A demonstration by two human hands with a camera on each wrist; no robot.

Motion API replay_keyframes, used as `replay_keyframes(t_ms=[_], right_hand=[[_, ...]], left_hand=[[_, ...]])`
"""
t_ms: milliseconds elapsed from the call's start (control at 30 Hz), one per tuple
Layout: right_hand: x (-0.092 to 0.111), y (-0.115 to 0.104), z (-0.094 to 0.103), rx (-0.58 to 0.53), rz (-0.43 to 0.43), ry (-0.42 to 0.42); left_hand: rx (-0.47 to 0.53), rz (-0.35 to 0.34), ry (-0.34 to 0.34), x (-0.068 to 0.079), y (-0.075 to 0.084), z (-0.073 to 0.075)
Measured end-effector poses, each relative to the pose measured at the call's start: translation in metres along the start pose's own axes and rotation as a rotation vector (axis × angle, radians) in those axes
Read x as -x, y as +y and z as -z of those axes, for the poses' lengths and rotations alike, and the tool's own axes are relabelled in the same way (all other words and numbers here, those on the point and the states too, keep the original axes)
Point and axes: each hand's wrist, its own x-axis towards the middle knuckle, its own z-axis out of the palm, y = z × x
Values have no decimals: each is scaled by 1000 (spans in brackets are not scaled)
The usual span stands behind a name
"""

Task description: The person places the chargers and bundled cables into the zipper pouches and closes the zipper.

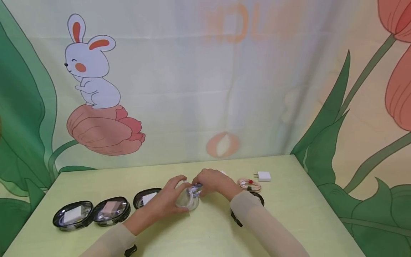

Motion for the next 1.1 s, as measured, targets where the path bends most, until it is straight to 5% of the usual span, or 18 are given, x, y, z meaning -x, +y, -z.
replay_keyframes(t_ms=[700,1100], right_hand=[[-4,-14,1,21,-49,39],[-11,-29,-3,-143,-166,40]], left_hand=[[31,-16,10,4,4,-1],[36,2,5,5,4,-2]])
